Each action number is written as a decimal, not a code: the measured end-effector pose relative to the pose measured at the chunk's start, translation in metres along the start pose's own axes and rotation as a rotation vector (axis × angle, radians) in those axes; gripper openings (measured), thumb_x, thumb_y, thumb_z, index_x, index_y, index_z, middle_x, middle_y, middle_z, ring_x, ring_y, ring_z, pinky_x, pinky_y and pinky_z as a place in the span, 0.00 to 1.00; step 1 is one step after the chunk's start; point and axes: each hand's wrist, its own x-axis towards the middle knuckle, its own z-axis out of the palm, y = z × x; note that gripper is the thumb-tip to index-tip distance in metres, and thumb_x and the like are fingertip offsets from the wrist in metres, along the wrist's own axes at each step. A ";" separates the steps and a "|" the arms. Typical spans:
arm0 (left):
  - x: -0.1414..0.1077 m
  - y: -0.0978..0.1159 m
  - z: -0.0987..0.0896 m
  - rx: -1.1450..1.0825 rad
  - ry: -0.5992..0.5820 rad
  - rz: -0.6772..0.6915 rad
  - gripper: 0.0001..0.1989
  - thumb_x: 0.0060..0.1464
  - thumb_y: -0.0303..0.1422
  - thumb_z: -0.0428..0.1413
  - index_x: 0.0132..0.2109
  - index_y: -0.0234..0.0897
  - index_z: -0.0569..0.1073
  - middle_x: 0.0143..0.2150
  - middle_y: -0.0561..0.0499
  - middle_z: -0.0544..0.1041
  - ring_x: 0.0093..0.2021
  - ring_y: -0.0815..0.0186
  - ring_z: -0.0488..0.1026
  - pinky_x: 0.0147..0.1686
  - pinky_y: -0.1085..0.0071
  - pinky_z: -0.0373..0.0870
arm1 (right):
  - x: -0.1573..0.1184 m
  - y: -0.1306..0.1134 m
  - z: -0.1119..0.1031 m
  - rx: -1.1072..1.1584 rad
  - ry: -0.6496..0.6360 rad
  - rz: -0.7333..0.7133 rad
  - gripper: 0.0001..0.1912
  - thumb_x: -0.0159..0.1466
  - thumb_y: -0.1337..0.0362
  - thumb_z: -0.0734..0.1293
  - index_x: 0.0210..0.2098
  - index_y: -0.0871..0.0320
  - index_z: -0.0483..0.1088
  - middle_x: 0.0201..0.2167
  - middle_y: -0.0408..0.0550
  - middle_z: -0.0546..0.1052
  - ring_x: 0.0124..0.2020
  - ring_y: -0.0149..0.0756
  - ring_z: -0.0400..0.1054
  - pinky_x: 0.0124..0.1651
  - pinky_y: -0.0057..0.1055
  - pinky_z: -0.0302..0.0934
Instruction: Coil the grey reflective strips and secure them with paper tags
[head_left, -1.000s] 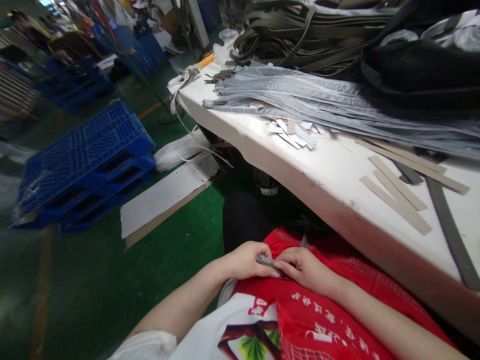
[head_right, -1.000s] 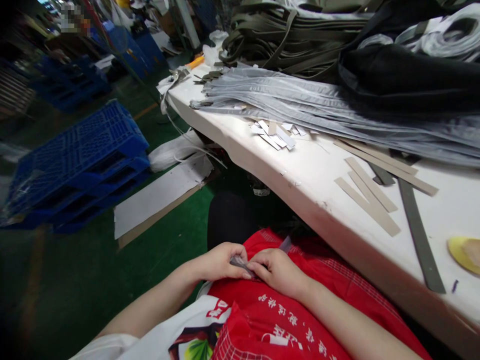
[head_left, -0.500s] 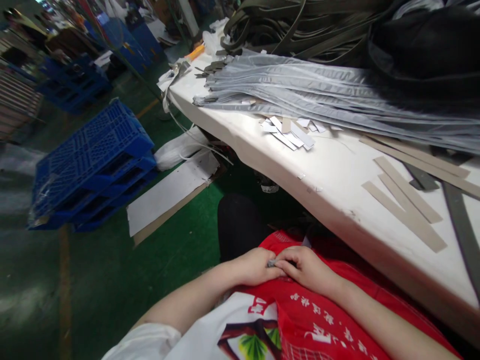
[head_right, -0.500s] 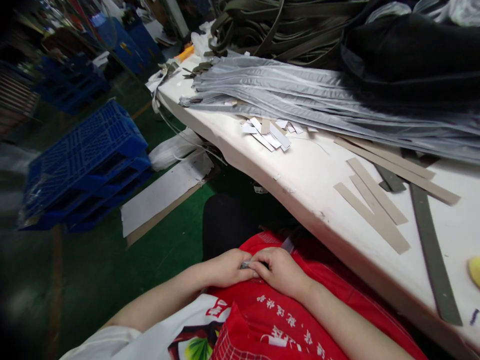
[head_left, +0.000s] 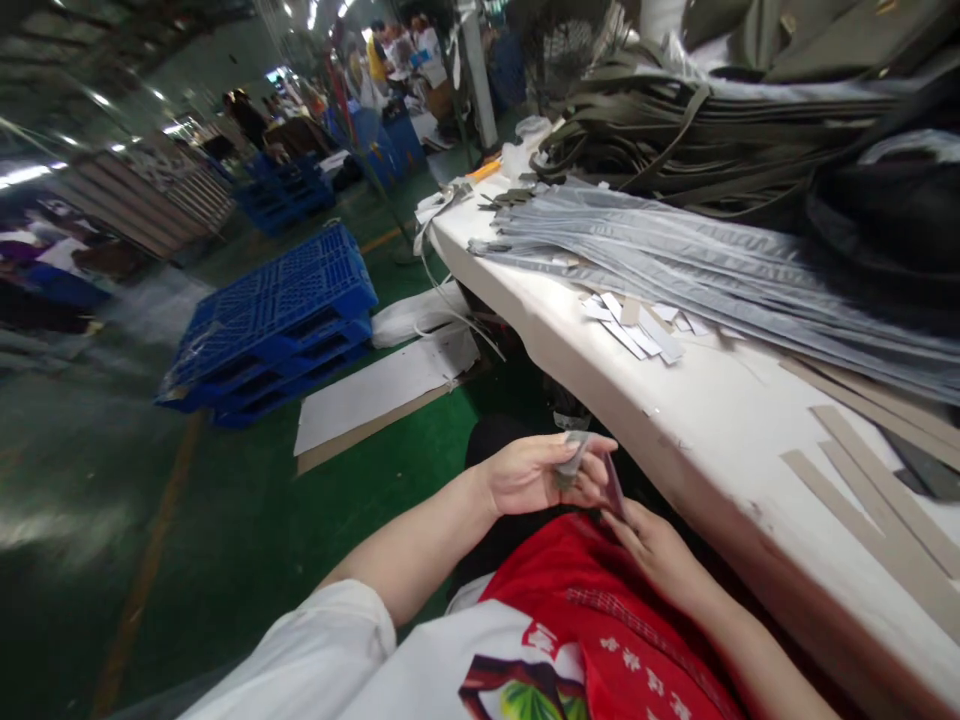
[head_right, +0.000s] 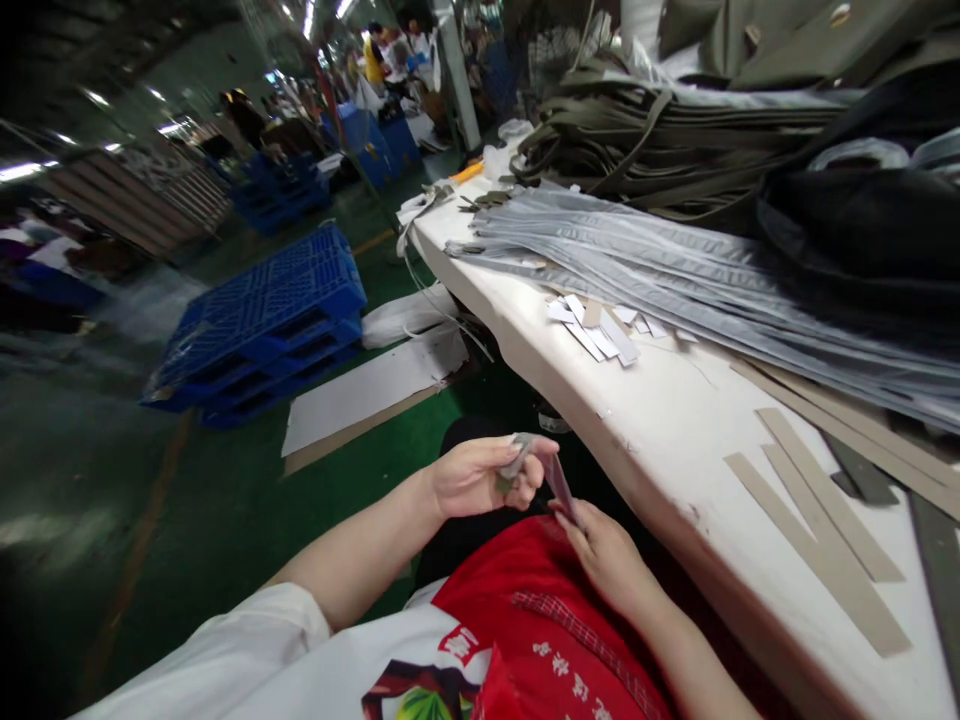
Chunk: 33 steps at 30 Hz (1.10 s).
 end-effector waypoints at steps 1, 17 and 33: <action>0.004 0.003 0.003 -0.025 0.010 0.065 0.17 0.56 0.30 0.56 0.53 0.33 0.73 0.41 0.44 0.78 0.38 0.65 0.78 0.43 0.69 0.71 | -0.001 -0.007 0.004 0.021 -0.020 0.001 0.18 0.68 0.50 0.58 0.45 0.53 0.73 0.44 0.51 0.78 0.45 0.46 0.73 0.51 0.40 0.66; -0.023 -0.046 0.045 1.424 0.138 0.437 0.20 0.64 0.39 0.42 0.38 0.34 0.75 0.27 0.51 0.70 0.29 0.67 0.67 0.33 0.73 0.61 | -0.032 -0.105 -0.060 0.428 0.083 0.171 0.24 0.59 0.43 0.67 0.22 0.59 0.68 0.10 0.37 0.61 0.12 0.24 0.49 0.17 0.24 0.45; -0.025 -0.033 0.066 0.222 -0.232 0.230 0.23 0.58 0.46 0.53 0.43 0.26 0.75 0.22 0.57 0.63 0.18 0.75 0.58 0.30 0.70 0.68 | -0.040 -0.101 0.009 -0.085 0.063 -0.087 0.10 0.65 0.60 0.60 0.32 0.58 0.69 0.30 0.46 0.73 0.32 0.37 0.67 0.38 0.31 0.62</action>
